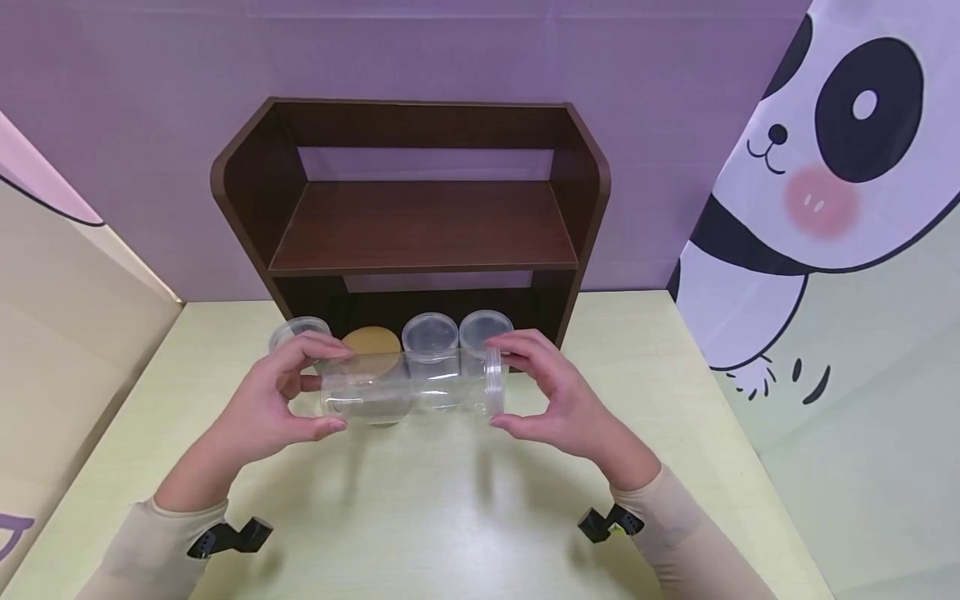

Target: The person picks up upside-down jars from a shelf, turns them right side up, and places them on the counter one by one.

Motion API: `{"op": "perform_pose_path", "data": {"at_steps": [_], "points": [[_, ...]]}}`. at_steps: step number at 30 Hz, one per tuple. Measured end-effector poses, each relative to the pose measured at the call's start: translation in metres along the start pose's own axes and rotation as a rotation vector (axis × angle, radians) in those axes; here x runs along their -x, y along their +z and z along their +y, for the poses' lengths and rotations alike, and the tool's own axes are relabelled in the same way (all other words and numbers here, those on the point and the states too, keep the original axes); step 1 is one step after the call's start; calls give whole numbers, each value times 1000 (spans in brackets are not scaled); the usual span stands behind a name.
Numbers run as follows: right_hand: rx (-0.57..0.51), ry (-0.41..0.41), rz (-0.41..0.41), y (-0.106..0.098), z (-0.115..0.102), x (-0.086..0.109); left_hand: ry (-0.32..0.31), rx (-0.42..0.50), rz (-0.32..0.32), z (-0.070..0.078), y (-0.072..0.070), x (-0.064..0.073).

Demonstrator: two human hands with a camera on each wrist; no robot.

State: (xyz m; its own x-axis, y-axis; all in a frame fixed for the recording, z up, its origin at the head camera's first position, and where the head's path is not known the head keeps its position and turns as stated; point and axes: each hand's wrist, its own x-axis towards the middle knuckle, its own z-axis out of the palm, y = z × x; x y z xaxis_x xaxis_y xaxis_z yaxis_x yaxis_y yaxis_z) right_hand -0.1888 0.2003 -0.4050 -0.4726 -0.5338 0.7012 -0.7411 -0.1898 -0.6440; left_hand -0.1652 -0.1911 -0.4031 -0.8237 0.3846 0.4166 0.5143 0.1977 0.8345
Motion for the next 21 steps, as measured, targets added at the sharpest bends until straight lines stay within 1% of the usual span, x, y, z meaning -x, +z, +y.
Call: {"op": "perform_pose_path", "data": {"at_steps": [2, 5, 8, 10, 15, 18, 21], "points": [[-35, 5, 13, -1, -2, 0, 8, 30, -4, -2, 3, 1], [-95, 13, 44, -2, -5, -1, 46, 61, -10, -5, 8, 1], [-137, 15, 78, -2, -10, -3, 57, 52, -12, -6, 12, 1], [-152, 21, 100, -3, -12, -4, 53, 18, -15, -5, 14, 1], [-150, 61, 154, -2, -18, -7, 26, -116, -40, -3, 17, 1], [-149, 72, 176, 0, -20, -10, 16, -176, -72, -1, 21, 1], [-151, 65, 180, 3, -20, -15, 15, -223, -109, -1, 25, 2]]}}
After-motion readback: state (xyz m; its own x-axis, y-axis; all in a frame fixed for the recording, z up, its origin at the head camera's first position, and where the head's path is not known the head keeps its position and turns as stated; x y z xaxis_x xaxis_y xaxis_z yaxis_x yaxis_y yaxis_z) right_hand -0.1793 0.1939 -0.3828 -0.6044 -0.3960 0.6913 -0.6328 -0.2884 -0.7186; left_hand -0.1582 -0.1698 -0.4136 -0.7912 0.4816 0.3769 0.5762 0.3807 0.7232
